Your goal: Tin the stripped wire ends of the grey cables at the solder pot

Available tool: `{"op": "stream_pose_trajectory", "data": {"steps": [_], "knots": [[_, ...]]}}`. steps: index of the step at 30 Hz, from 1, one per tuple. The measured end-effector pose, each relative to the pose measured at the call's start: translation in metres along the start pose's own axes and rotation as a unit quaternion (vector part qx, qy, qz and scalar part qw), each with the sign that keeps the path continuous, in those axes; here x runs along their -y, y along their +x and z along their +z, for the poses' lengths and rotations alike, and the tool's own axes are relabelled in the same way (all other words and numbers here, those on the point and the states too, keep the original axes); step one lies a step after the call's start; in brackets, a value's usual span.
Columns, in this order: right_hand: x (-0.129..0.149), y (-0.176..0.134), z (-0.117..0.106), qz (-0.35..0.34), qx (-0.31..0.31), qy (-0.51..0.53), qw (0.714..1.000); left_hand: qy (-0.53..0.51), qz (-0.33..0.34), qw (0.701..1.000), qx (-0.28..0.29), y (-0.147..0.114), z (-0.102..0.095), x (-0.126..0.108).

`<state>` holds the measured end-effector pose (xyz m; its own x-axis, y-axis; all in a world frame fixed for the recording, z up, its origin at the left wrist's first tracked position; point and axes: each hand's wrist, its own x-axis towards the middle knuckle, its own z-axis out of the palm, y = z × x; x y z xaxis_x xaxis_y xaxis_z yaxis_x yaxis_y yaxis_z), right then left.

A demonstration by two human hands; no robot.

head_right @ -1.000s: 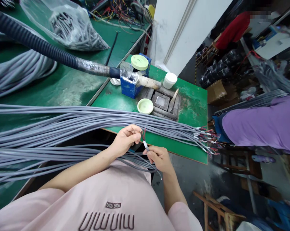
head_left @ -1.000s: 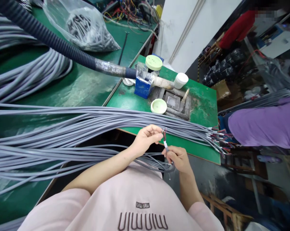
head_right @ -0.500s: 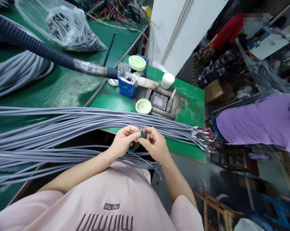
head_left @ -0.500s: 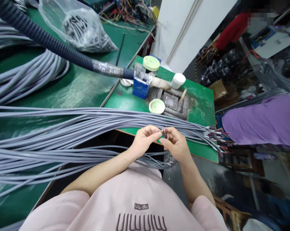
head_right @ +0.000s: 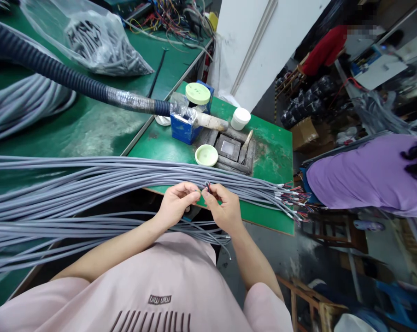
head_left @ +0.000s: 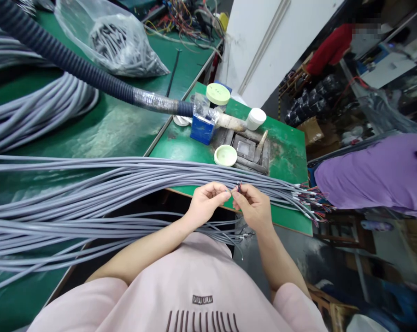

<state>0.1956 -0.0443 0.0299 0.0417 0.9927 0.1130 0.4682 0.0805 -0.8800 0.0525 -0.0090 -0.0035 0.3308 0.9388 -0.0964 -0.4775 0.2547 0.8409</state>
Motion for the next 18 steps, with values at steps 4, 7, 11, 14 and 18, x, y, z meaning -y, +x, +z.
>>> {"op": "stream_pose_trajectory", "data": {"steps": [4,7,11,14,18], "knots": [[0.003,0.002,0.003,0.009,-0.013,0.016,1.0,0.025,0.037,0.999,0.0,0.002,-0.003,0.005],[0.003,0.002,0.007,0.008,-0.032,0.025,0.999,0.031,0.05,0.998,-0.003,0.003,-0.005,0.01],[0.003,0.003,0.008,0.004,-0.028,0.02,0.999,0.042,0.062,0.997,-0.006,0.005,-0.005,0.012],[0.003,0.006,0.006,-0.002,-0.042,-0.007,0.999,0.053,0.064,0.996,-0.011,0.007,-0.003,0.013],[0.002,0.012,0.004,-0.001,-0.065,-0.01,0.998,0.044,0.058,0.997,-0.005,0.012,0.003,0.019]]}}
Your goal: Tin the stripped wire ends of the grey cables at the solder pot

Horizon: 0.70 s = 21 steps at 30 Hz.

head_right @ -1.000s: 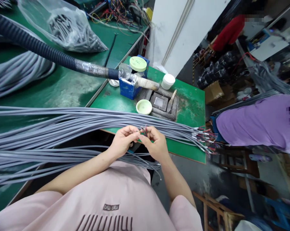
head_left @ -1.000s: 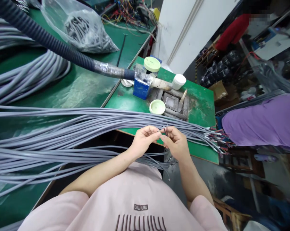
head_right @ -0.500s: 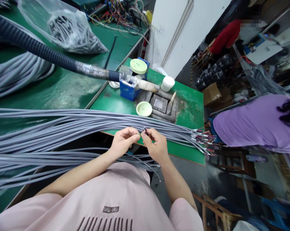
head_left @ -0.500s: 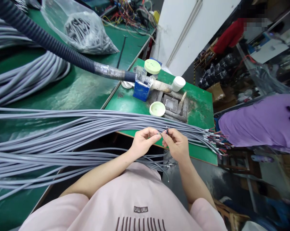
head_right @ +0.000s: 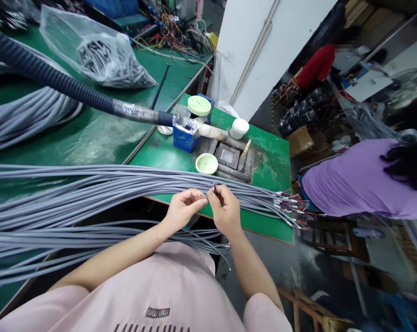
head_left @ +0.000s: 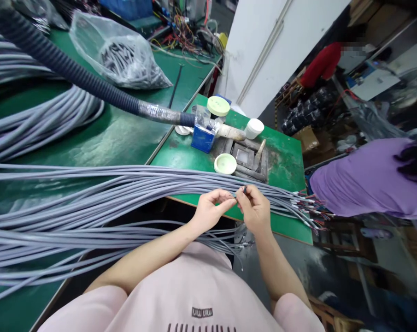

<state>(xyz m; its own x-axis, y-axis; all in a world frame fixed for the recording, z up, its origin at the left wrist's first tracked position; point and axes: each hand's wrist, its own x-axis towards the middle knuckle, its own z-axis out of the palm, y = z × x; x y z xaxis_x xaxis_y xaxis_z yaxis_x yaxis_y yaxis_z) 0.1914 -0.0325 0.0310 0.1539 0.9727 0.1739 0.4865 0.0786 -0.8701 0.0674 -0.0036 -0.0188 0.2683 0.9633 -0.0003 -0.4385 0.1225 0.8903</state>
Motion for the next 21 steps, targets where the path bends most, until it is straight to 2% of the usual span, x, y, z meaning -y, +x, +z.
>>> {"op": "stream_pose_trajectory", "data": {"steps": [6,8,10,14,17,21], "knots": [[-0.006,0.012,-0.005,0.029,-0.006,0.044,0.999,0.033,0.015,0.999,0.03,0.004,0.008,0.01],[-0.009,0.021,-0.013,0.039,-0.009,0.063,0.997,0.093,0.051,0.994,0.04,0.005,0.006,0.009],[-0.015,0.037,-0.025,0.042,-0.02,0.051,0.998,0.178,0.123,0.975,0.053,0.007,-0.001,0.006],[-0.036,0.082,-0.049,0.028,-0.02,-0.079,0.996,0.334,0.289,0.896,0.053,0.015,-0.024,0.005],[-0.053,0.12,-0.058,0.03,-0.005,-0.233,0.972,0.409,0.333,0.849,0.04,0.02,-0.038,0.012],[-0.068,0.157,-0.056,0.048,0.03,-0.416,0.908,0.47,0.354,0.805,0.073,0.022,-0.042,0.02]]}}
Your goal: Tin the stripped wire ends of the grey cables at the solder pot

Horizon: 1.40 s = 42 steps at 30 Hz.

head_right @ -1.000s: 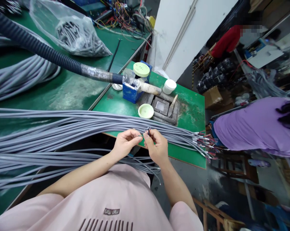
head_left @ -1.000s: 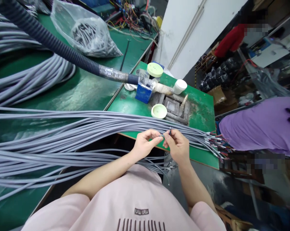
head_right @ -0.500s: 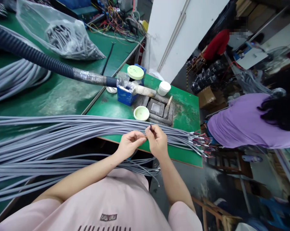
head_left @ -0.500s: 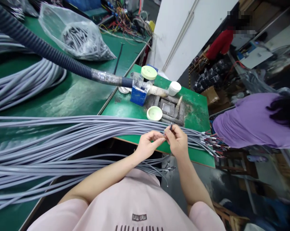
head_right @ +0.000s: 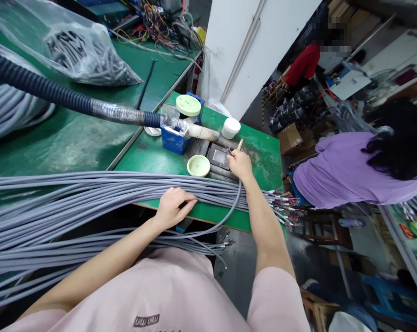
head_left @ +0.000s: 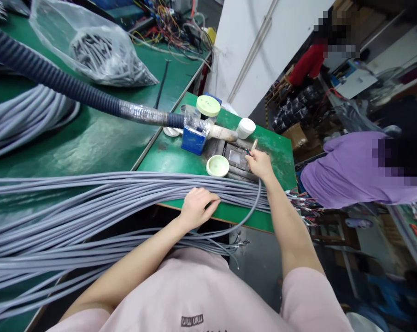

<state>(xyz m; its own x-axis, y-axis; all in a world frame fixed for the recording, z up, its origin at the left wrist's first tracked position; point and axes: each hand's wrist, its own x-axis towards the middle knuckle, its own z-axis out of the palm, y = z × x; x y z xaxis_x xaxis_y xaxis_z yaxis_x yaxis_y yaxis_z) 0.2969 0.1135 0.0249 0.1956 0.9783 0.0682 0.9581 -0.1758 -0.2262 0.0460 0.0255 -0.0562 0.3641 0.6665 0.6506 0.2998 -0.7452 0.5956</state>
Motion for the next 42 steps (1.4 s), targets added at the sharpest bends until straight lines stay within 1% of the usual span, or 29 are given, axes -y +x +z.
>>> {"op": "stream_pose_trajectory", "data": {"steps": [2,4,9,21,27,32,35,36,38,40,42], "knots": [[0.001,0.011,0.005,0.005,0.017,-0.067,0.998,0.005,0.006,1.0,0.003,0.0,0.001,0.0],[0.002,0.019,0.009,0.007,0.033,-0.109,0.993,0.01,0.013,1.0,0.001,0.0,0.001,0.0],[0.006,0.027,0.016,0.009,0.075,-0.161,0.984,0.017,0.015,1.0,0.005,0.0,0.001,0.001],[0.01,0.035,0.02,0.008,0.101,-0.186,0.977,0.016,0.008,1.0,0.01,-0.002,0.002,0.002],[0.01,0.036,0.023,0.003,0.102,-0.187,0.977,0.017,0.004,1.0,0.02,-0.002,0.002,0.003],[0.014,0.036,0.018,0.0,0.097,-0.182,0.978,0.016,0.01,1.0,0.014,-0.001,0.001,0.003],[0.014,0.033,0.007,-0.011,0.07,-0.138,0.988,0.013,0.013,1.0,0.011,-0.001,0.001,0.003],[0.014,0.029,0.001,-0.018,0.055,-0.105,0.993,0.014,0.013,1.0,0.01,-0.001,0.001,0.003],[0.014,0.018,-0.011,-0.026,0.033,-0.004,0.999,0.017,0.014,1.0,0.008,-0.002,0.002,0.003],[0.015,0.002,-0.023,-0.021,0.036,0.127,0.991,0.018,0.015,1.0,0.006,-0.002,0.002,0.004],[0.018,-0.017,-0.033,-0.005,0.053,0.244,0.968,0.016,0.018,1.0,0.006,-0.002,0.003,0.004]]}}
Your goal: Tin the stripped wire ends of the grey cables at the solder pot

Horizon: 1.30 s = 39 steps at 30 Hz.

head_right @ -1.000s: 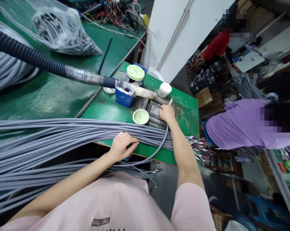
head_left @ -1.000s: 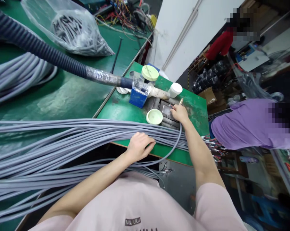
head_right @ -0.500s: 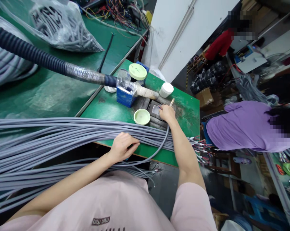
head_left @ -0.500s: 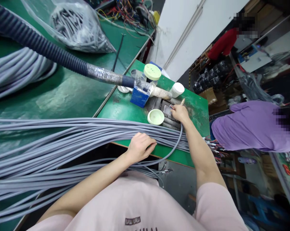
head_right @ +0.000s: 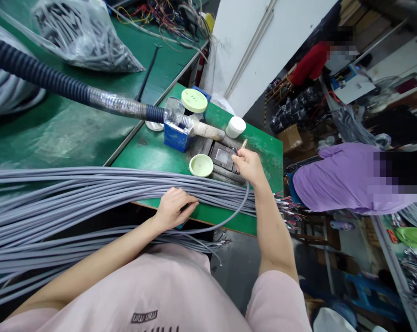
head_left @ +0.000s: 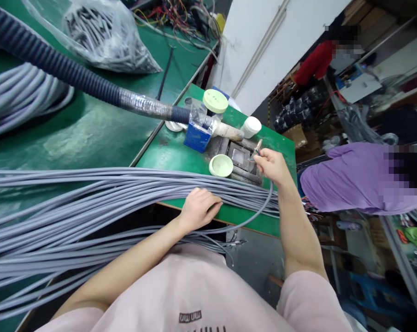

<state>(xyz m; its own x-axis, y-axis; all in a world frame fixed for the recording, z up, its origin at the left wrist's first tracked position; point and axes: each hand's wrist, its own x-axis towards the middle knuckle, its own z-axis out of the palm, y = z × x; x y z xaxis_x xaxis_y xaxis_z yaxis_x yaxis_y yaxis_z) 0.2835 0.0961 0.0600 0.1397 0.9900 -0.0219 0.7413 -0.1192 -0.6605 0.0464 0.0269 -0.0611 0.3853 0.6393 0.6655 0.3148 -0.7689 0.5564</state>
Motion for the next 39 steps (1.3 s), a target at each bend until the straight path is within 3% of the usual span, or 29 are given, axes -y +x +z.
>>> {"op": "stream_pose_trajectory", "data": {"steps": [6,15,25,39], "knots": [[0.012,-0.053,-0.004,0.025,0.032,0.168,0.985,0.001,0.0,1.0,0.003,0.0,0.0,-0.001],[0.016,-0.096,0.002,0.032,0.02,0.225,0.974,0.012,-0.009,1.0,0.012,0.0,0.0,-0.002],[0.017,-0.117,0.015,0.019,-0.013,0.191,0.981,0.02,-0.006,1.0,0.014,0.001,-0.001,-0.003],[0.014,-0.123,0.024,0.014,0.027,0.194,0.98,0.02,0.004,1.0,0.006,0.002,0.0,-0.003]]}}
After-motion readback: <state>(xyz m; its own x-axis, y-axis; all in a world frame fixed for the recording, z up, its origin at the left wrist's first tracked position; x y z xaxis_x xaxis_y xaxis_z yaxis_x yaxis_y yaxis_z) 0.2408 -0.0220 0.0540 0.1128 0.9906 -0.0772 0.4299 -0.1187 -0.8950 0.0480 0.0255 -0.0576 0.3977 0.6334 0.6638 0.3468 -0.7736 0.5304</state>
